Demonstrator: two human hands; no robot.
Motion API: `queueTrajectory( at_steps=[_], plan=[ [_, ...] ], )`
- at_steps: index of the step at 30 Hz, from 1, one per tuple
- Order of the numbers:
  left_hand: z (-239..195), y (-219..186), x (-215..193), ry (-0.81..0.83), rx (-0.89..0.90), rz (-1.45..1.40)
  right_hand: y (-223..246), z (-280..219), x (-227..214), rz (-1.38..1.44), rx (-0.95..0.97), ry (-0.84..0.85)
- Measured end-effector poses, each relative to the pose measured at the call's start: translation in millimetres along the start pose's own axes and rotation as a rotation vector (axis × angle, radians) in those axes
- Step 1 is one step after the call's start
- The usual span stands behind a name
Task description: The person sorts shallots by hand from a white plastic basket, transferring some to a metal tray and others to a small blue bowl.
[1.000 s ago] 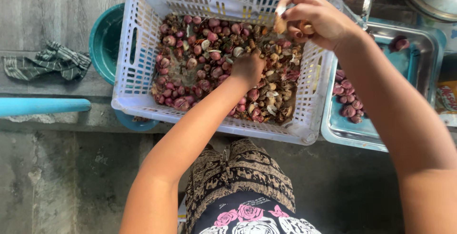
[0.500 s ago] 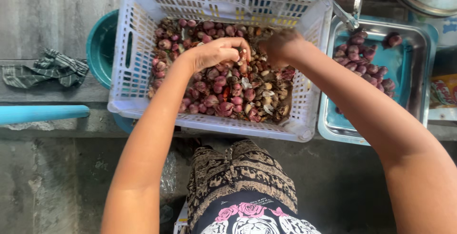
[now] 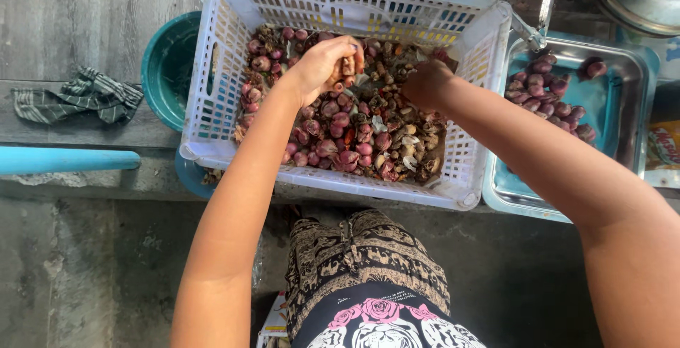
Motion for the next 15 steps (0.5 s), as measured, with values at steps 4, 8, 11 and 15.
queueTrajectory(
  at_steps=[4,8,11,15],
  plan=[
    [5,27,-15,-0.218,-0.195,-0.087,-6,-53,-65,0.657,0.038,-0.006],
    [21,22,3,-0.291,-0.018,-0.469,-28,-99,-126,1.636,-0.275,-0.506],
    [27,5,31,-0.404,0.053,-0.883,-24,-118,-142,1.792,-0.461,-0.776],
    [35,-7,70,-0.421,0.02,-1.075,0,-132,-153,1.713,-0.713,-0.947]
  ],
)
Point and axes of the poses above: each hand's wrist, its own z-axis towards the middle knuckle, its own x-axis out of the palm, y = z × x, the point moved 7 cm from there along z, towards the middle knuckle, and after that the axes turned 10 degrees about z, right-handed, at the moved point
